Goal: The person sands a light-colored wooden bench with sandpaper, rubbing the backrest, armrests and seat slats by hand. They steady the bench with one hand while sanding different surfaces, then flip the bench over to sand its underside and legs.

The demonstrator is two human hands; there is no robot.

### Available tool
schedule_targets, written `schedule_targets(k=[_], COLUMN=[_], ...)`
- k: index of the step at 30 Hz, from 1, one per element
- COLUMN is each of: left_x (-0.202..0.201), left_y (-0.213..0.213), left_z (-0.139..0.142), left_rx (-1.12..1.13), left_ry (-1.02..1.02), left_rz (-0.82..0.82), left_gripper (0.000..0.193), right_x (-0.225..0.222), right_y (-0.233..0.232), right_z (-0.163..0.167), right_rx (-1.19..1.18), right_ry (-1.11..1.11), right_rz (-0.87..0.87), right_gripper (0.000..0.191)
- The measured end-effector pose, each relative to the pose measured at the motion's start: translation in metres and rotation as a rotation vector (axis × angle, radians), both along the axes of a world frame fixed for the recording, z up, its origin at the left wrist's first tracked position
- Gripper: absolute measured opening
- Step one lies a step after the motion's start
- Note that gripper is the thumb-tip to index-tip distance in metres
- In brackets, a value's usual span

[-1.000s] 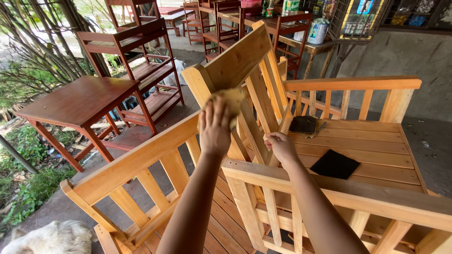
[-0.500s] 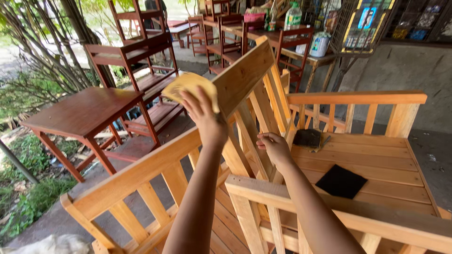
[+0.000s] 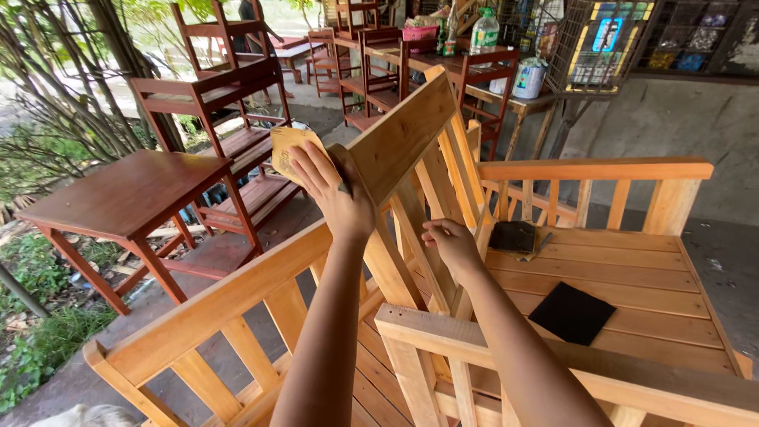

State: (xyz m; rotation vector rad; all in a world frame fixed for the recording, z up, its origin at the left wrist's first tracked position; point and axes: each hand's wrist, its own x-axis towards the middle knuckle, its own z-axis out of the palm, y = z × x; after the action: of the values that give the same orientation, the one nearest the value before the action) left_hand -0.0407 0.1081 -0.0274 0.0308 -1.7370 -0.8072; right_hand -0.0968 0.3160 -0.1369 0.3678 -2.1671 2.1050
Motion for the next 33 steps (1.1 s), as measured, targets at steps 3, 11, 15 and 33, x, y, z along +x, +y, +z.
schedule_targets(k=[3,11,15,33], left_x=[0.037,0.000,0.006,0.064], left_y=[0.029,-0.003,0.015,0.068], left_z=[-0.050,0.006,-0.025,-0.099], left_rx=[-0.135,0.012,-0.017,-0.170], left_ry=[-0.013,-0.084,0.007,-0.130], left_rz=[-0.051,0.103,0.025,-0.012], left_gripper=[0.080,0.076,0.071,0.081], right_x=[-0.001,-0.007,-0.007,0.009], right_y=[-0.003,0.005,0.007,0.020], right_z=[-0.004,-0.011,-0.010,-0.020], right_rx=[0.008,0.020,-0.024,0.072], right_ry=[0.017,0.029,0.019,-0.013], right_rz=[0.012,0.017,0.023,-0.032], right_gripper=[0.023,0.022,0.021,0.022])
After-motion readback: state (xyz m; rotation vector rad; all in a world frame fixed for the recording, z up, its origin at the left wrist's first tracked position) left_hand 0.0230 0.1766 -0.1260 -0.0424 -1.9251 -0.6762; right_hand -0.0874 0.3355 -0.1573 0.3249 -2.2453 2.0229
